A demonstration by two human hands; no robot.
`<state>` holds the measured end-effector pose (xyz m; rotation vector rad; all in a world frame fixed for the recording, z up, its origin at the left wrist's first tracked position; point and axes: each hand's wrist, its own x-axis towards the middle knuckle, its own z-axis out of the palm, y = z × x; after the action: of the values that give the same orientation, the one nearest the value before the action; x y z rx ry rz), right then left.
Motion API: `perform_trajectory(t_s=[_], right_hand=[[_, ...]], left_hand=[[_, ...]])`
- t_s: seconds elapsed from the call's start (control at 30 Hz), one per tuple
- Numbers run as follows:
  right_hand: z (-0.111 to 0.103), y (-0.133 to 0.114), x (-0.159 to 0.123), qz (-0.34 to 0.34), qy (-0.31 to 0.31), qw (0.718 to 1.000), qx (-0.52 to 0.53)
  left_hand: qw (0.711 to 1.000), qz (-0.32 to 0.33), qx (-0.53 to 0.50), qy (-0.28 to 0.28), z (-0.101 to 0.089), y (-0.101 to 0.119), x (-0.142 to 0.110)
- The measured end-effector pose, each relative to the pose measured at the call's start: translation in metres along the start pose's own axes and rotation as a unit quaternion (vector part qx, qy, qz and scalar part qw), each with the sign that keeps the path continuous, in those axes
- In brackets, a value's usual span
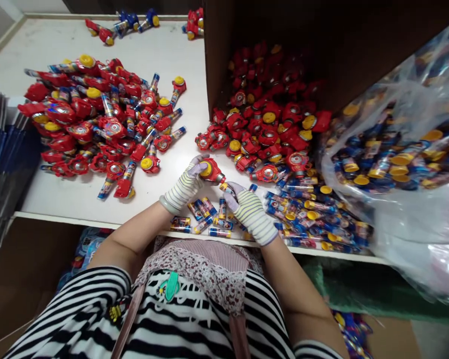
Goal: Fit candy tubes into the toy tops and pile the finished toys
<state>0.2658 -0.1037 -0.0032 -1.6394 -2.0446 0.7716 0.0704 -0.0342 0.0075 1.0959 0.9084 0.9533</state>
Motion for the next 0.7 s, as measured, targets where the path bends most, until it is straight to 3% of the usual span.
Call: perform_trajectory(t_s=[0.13,0.3,0.4,0.43,0.5,0.57,0.7], right_hand=[[0.003,-0.014,-0.003,0.032,0.013,0.998,-0.061],[0.0,-0.012,-0.005,0.043,-0.024,0.995,-0.091],[0.005,-0.009,-0.006,0.061,-0.013,0.996,0.069],[0.008,-0.008,-0.006,0.077,-0.028,0.983,0.162],[0.013,-0.007,-0.006,0.108,-0.092,0.933,0.33],[0.016,-0.006,-0.005,0.133,-0.147,0.899,0.39],[0.011,-0.01,-0.002,0.143,-0.084,0.953,0.255]], left_hand=[[0.996,-0.024,-0.084,0.001,0.003,-0.002,-0.008],[1.0,-0.006,-0.025,-0.013,0.002,-0.003,-0.009],[0.998,0.037,0.036,-0.022,0.005,0.001,-0.012],[0.997,0.052,0.05,-0.026,0.006,0.004,-0.013],[0.994,0.074,0.069,-0.033,0.008,0.009,-0.017],[0.992,0.082,0.086,-0.039,0.007,0.013,-0.02],[0.988,0.077,0.134,-0.001,0.002,0.013,-0.021]])
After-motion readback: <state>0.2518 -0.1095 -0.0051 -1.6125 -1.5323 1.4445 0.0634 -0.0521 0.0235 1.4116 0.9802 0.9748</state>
